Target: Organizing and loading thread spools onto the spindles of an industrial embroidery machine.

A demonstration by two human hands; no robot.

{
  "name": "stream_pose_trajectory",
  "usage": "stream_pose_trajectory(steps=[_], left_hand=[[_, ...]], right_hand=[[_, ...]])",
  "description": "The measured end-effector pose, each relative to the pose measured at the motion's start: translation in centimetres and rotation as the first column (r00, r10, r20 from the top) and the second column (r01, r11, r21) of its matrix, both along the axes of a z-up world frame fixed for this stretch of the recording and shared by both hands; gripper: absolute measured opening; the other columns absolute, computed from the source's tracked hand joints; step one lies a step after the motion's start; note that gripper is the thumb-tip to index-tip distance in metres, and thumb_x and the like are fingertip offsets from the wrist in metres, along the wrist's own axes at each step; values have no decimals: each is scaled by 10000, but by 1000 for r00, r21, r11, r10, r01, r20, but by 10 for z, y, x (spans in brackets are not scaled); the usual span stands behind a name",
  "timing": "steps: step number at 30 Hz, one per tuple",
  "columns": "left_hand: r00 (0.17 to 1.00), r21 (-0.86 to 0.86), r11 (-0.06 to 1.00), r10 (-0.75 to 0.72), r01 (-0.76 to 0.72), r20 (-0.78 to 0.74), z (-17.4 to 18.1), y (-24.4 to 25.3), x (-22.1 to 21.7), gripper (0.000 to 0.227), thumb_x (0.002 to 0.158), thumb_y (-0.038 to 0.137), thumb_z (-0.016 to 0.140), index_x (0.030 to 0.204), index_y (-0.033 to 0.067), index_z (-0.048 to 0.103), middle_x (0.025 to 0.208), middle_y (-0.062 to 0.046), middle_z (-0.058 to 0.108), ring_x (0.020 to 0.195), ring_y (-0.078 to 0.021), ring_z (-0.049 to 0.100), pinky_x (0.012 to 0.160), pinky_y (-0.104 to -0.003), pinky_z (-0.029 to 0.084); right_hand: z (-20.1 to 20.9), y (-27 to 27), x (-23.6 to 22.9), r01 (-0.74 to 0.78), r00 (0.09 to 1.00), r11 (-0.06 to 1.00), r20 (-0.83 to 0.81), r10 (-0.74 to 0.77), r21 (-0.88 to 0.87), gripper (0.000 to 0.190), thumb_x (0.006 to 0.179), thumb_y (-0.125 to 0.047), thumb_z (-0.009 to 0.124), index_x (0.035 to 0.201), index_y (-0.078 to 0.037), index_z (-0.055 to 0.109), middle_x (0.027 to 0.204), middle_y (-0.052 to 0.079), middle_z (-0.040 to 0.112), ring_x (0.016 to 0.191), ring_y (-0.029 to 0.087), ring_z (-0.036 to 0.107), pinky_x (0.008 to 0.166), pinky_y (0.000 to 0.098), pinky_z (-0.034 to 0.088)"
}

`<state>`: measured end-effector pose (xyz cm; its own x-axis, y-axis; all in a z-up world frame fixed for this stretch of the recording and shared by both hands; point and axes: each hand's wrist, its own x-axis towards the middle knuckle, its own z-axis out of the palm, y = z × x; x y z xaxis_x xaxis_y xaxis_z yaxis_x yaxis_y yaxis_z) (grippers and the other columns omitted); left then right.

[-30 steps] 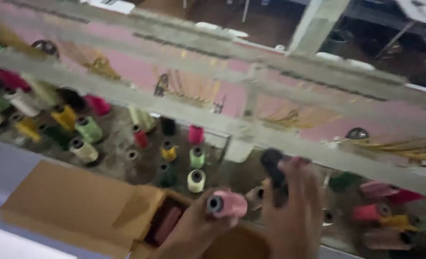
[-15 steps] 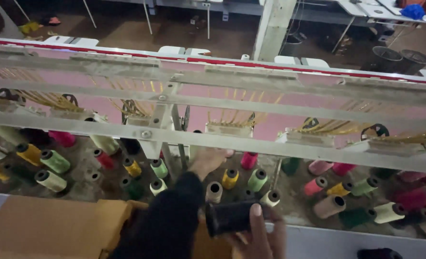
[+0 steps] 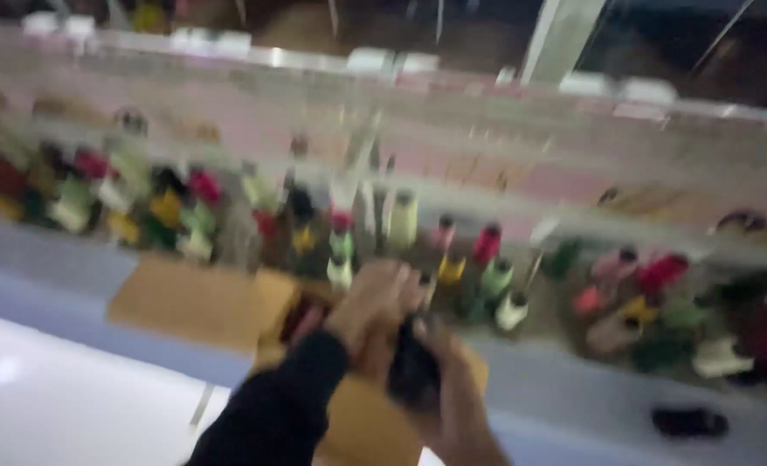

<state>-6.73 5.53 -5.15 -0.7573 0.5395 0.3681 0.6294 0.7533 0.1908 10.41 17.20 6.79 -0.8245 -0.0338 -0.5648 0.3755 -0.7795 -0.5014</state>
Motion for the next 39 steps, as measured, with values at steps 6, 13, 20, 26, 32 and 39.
stream_pose_trajectory(steps=[6, 13, 20, 26, 32, 39], left_hand=[[283, 442, 356, -416, -824, 864, 170, 5, 82, 356, 1065, 275, 495, 1113, 64, 778, 943, -100, 801, 755, -126, 737, 414, -172, 408], [365, 495, 241, -430, -835, 825, 219, -29, 101, 346, 1105, 295, 470, 929, 94, 690, 618, 76, 241, 508, -92, 184, 485, -290, 106], [408, 514, 257, -369, -819, 835, 229, -42, 94, 333, 1095, 226, 467, 899, 29, 651, 563, 26, 298, 437, -96, 191, 437, -282, 119], [441, 550, 236, -388, -801, 809, 237, -58, 95, 349, 1119, 278, 449, 950, 31, 629, 563, 17, 266, 445, -98, 168, 438, -281, 114], [551, 400, 639, 46, -657, 833, 245, -52, 92, 364, 1067, 279, 460, 976, 87, 755, 535, 41, 315, 411, -94, 242, 424, -301, 167], [760, 36, 931, 274, -363, 590, 253, -37, 100, 163, 996, 124, 481, 1082, 154, 616, 947, -139, 767, 941, -452, 702, 722, -529, 516]], right_hand=[[57, 15, 26, -159, 984, 976, 55, 169, -150, 274, 829, -68, 643, 1097, -90, 592, 1021, 183, 665, 805, 222, 589, 681, 332, 482], [81, 65, 29, -275, 960, 959, -30, 277, 62, 392, 875, -189, 623, 1226, -14, 612, 1177, 156, 710, 762, 205, 547, 625, 308, 424], [5, 163, 21, -177, 957, 854, -116, 265, 489, 310, 871, -45, 693, 1171, -45, 613, 884, 254, 633, 660, 356, 647, 427, 451, 515], [27, 167, 11, 330, 942, 732, -155, -298, 595, 226, 1003, -337, 693, 1160, -226, 574, 823, 60, 564, 512, 187, 497, 391, 294, 373], [40, 103, -11, 424, 905, 824, -213, -369, 376, 265, 915, -186, 682, 1159, -267, 616, 932, 29, 671, 649, 141, 617, 489, 247, 510], [128, -4, -44, 304, 900, 868, -417, -127, 392, 527, 864, -85, 697, 1361, -29, 531, 1141, 175, 652, 655, 251, 689, 627, 376, 651]])
